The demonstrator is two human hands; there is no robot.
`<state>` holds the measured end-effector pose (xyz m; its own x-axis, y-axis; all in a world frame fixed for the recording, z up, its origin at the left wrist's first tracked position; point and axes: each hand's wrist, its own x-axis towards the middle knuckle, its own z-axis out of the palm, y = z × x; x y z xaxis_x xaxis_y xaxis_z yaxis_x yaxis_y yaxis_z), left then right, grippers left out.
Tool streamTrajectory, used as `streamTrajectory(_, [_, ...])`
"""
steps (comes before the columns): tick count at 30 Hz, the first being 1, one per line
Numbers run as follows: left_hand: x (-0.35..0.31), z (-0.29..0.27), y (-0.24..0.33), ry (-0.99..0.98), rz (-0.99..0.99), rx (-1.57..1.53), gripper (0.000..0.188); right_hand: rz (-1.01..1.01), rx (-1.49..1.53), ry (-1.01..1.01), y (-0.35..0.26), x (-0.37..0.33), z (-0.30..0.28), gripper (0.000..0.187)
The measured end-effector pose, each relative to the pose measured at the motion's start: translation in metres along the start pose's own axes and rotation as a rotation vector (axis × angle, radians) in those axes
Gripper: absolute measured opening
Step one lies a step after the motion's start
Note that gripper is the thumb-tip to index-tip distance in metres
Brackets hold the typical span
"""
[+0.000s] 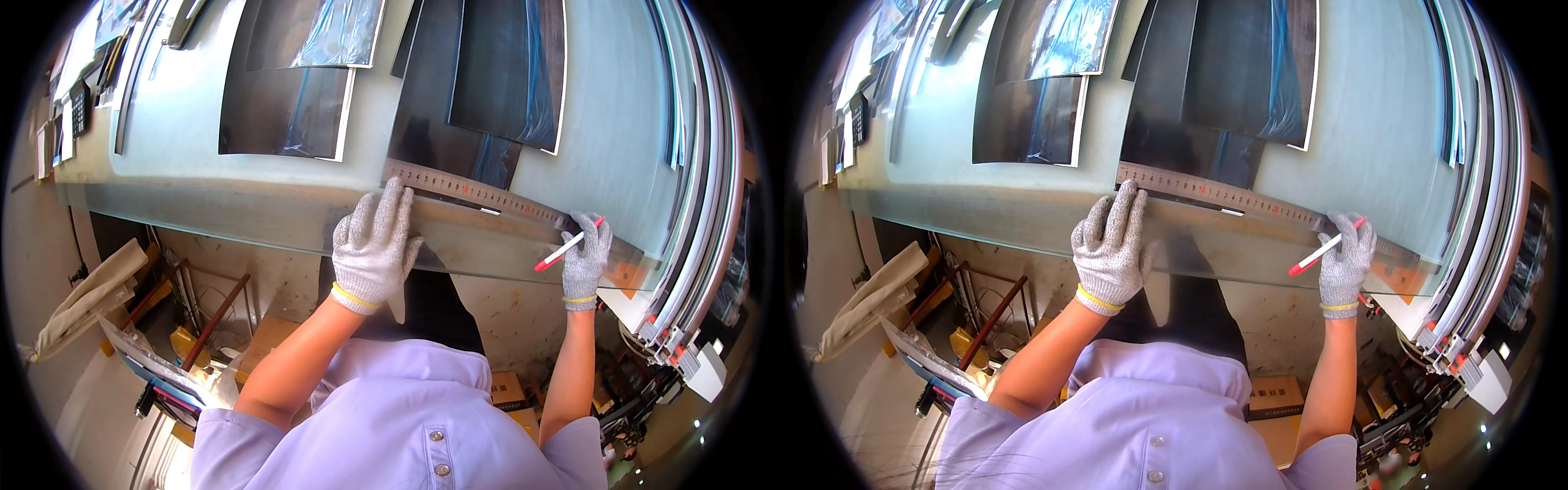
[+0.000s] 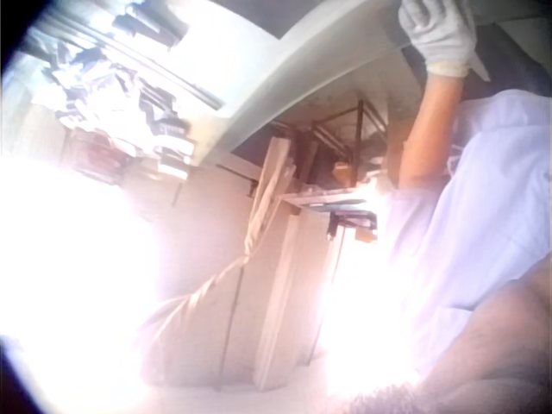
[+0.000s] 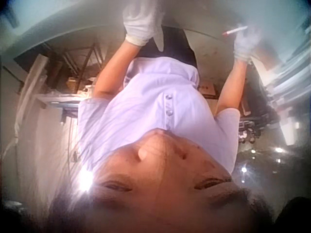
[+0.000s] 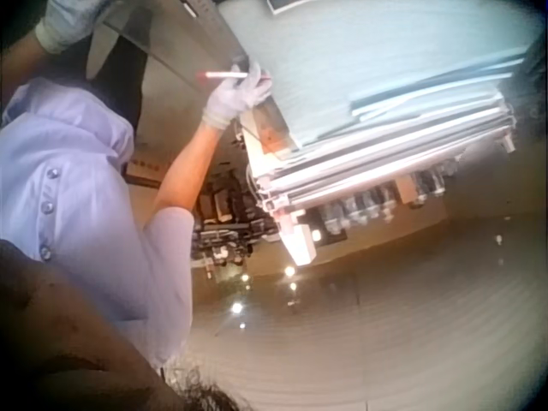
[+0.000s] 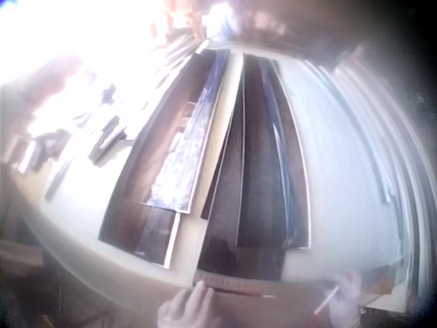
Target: The person measures and marks several dark rectangular panels on a workbench using a metal ruler and a red marker. They repeatedly align the ruler, make marks, and reposition the panels to continue marking different sections.
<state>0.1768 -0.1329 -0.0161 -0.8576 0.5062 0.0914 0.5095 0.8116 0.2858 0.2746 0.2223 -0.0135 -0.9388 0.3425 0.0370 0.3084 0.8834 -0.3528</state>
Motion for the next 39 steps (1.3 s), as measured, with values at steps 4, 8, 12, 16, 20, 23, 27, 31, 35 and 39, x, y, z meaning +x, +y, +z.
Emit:
streamTrajectory(4, [-0.001, 0.000, 0.002, -0.014, -0.010, 0.010, 0.084, -0.053, -0.035, 0.059, -0.008, 0.002, 0.000, 0.050])
streamTrajectory(8, [0.001, -0.003, 0.002, -0.031, -0.014, 0.011, 0.085, -0.057, 0.123, 0.228, -0.023, -0.003, 0.008, 0.045])
streamTrajectory(12, [0.003, -0.001, 0.003, -0.026, 0.009, -0.012, 0.085, -0.063, 0.447, 0.323, -0.084, -0.005, 0.027, 0.038])
streamTrajectory(16, [0.007, 0.002, 0.000, -0.024, 0.031, -0.107, 0.082, 0.016, 0.724, 0.192, -0.145, -0.010, 0.050, 0.008])
streamTrajectory(20, [0.010, 0.001, 0.000, -0.019, 0.039, -0.103, 0.079, -0.018, 0.851, 0.233, -0.173, -0.001, 0.075, 0.017])
streamTrajectory(23, [0.009, 0.003, -0.001, -0.012, 0.039, -0.070, 0.078, -0.167, 0.748, 0.240, -0.172, 0.009, 0.080, 0.020])
streamTrajectory(27, [0.010, 0.004, -0.001, 0.002, 0.046, -0.076, 0.077, -0.211, 0.689, 0.205, -0.170, 0.016, 0.083, 0.020])
streamTrajectory(31, [0.010, 0.004, -0.001, 0.004, 0.042, -0.068, 0.076, -0.269, 0.692, 0.175, -0.172, 0.020, 0.081, 0.020])
streamTrajectory(35, [0.010, 0.005, -0.001, -0.003, 0.044, -0.056, 0.076, -0.275, 0.673, 0.180, -0.170, 0.019, 0.085, 0.020])
streamTrajectory(39, [0.009, 0.006, -0.002, 0.008, 0.046, -0.064, 0.076, -0.271, 0.680, 0.169, -0.171, 0.019, 0.086, 0.020])
